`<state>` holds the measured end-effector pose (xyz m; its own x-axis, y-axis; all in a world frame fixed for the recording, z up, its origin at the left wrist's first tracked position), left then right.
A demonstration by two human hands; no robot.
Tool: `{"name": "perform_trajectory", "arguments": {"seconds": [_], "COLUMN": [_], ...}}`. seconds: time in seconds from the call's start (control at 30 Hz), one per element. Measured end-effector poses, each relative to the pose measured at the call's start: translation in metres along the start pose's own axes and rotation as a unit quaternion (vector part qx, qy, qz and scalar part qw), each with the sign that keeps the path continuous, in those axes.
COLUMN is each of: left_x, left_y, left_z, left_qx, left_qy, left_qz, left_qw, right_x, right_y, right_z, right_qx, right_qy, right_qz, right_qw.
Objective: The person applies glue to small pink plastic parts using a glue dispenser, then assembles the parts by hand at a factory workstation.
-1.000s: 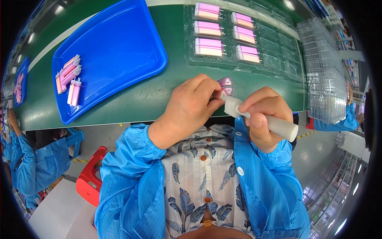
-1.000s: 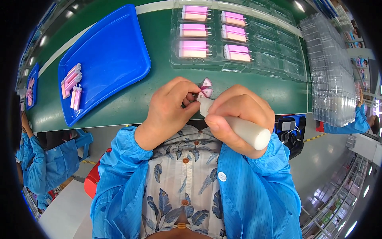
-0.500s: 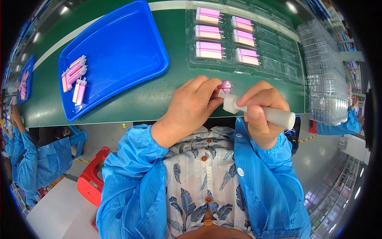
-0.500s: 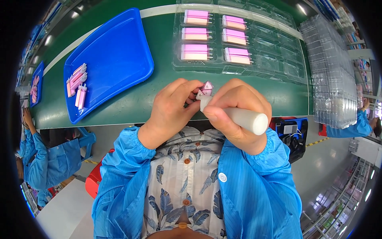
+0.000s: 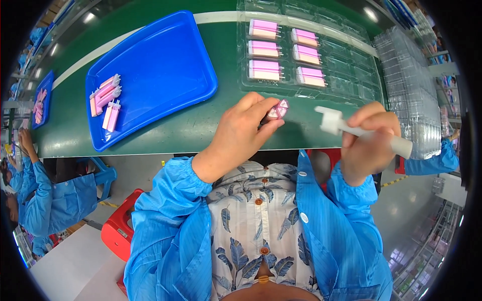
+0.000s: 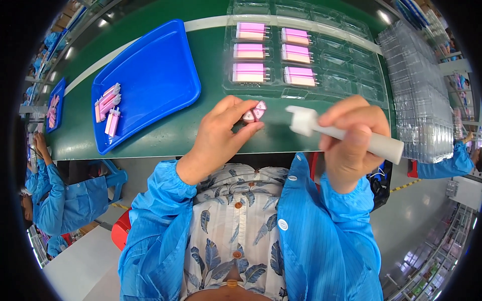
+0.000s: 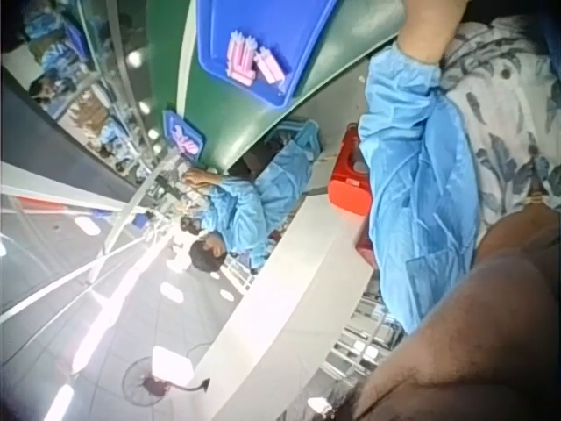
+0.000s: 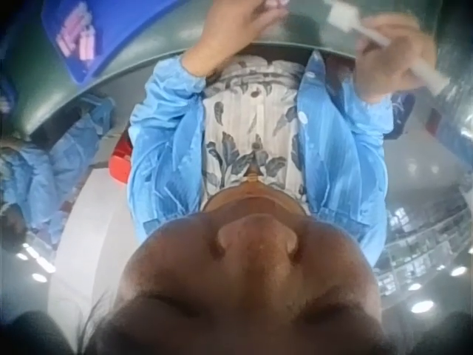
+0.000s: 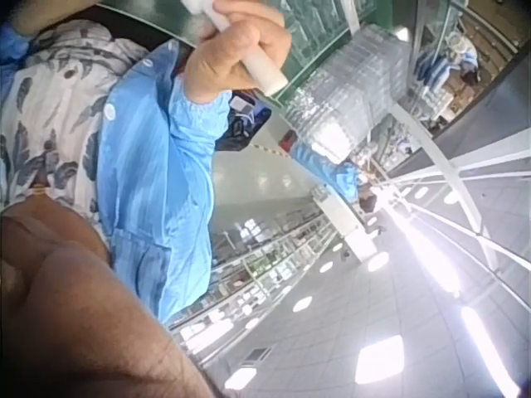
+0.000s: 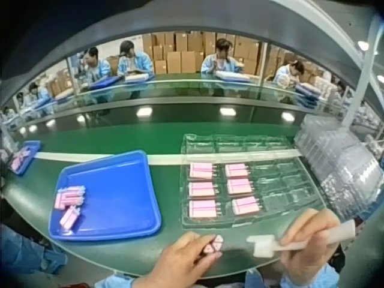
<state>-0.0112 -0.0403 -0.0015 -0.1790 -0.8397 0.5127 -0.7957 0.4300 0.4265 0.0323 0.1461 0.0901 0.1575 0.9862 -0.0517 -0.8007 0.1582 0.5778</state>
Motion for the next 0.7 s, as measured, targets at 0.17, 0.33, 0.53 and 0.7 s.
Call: {"name": "perform_trajectory", "arguments": {"seconds": [0.17, 0.33, 0.53, 0.7], "left_x": [0.015, 0.041, 0.016, 0.013], "left_y": [0.028, 0.117, 0.200, 0.183], "left_z": [0.005, 0.003, 0.049, 0.069], "left_qx": [0.066, -0.062, -0.111, -0.076], "left_qy": [-0.080, 0.152, 0.412, 0.459], "left_qz": [0.004, -0.030, -0.010, 0.062], "left_qw": [0.995, 0.986, 0.904, 0.883], "right_x": [0.019, 0.038, 0.058, 0.067], "right_y": [-0.016, -0.030, -0.035, -0.036], "right_z": [-0.016, -0.022, -0.023, -0.031], "right_qx": [-0.059, -0.080, -0.083, -0.086], "right_qy": [-0.018, 0.006, 0.006, 0.016], "right_qz": [0.007, -0.006, -0.012, -0.020], "right_qw": [0.998, 0.997, 0.996, 0.996]}}
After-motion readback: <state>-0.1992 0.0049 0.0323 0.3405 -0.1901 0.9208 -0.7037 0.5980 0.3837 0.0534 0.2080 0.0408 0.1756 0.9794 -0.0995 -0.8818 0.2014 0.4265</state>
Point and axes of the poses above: each hand's wrist, its own y-axis towards the middle knuckle, its own x-axis out of the back of the hand, z = x × y, the point moved 10 cm from there along y, towards the middle knuckle, and after that the axes turned 3 degrees about -x, right-handed, at the moved point
